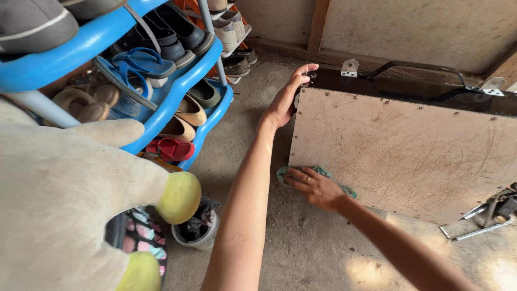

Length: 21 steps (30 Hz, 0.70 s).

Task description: The person wipes the interior and exterior surfaces of a small wooden box with a cloth. They repeatedly dip the cloth into a green bucket of water, wring it out, and continue wiping the box's sides, lid, and bottom. The person also flips the box over to clean different sides.

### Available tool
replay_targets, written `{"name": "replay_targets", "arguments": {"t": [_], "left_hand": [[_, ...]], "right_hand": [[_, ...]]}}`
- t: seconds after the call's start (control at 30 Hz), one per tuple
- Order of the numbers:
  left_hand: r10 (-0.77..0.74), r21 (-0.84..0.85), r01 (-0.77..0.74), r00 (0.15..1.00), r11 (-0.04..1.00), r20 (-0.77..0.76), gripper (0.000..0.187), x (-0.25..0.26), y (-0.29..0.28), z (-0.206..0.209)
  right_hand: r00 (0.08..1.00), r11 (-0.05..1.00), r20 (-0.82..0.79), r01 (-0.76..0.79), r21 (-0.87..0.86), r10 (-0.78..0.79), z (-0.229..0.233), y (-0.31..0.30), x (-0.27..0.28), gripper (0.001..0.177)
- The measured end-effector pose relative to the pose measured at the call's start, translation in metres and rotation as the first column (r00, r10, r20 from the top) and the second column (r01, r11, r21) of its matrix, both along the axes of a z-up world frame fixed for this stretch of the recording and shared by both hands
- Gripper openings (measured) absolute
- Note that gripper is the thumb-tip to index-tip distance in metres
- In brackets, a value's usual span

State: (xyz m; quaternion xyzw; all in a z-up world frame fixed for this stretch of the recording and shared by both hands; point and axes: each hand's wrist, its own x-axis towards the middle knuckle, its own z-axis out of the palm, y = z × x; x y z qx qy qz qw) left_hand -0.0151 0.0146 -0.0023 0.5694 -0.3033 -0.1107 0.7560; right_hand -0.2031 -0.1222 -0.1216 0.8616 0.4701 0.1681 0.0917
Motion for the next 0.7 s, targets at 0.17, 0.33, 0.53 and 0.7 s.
{"name": "replay_targets", "arguments": {"t": [0.17, 0.33, 0.53, 0.7], "left_hand": [[0.058, -0.025, -0.058, 0.998, 0.998, 0.017, 0.052, -0.005, 0.002, 0.007], [-0.091, -0.175, 0.062, 0.982, 0.983, -0.163, 0.050, -0.010, 0.007, 0.011], [-0.016, -0.091, 0.008, 0.996, 0.996, -0.086, 0.048, -0.007, 0.000, 0.008], [0.004, -0.030, -0.003, 1.000, 1.000, 0.021, 0.047, 0.005, -0.002, 0.004]], "right_hand": [[0.962, 0.951, 0.223, 0.088, 0.297, -0.158, 0.088, -0.013, 0.028, 0.050], [0.647, 0.805, 0.543, 0.199, 0.559, -0.536, 0.153, -0.031, 0.041, 0.041], [0.876, 0.830, 0.376, 0.048, 0.556, -0.302, 0.109, 0.013, 0.043, 0.045], [0.877, 0.843, 0.386, 0.039, 0.537, -0.286, 0.126, -0.019, 0.040, 0.047]]}}
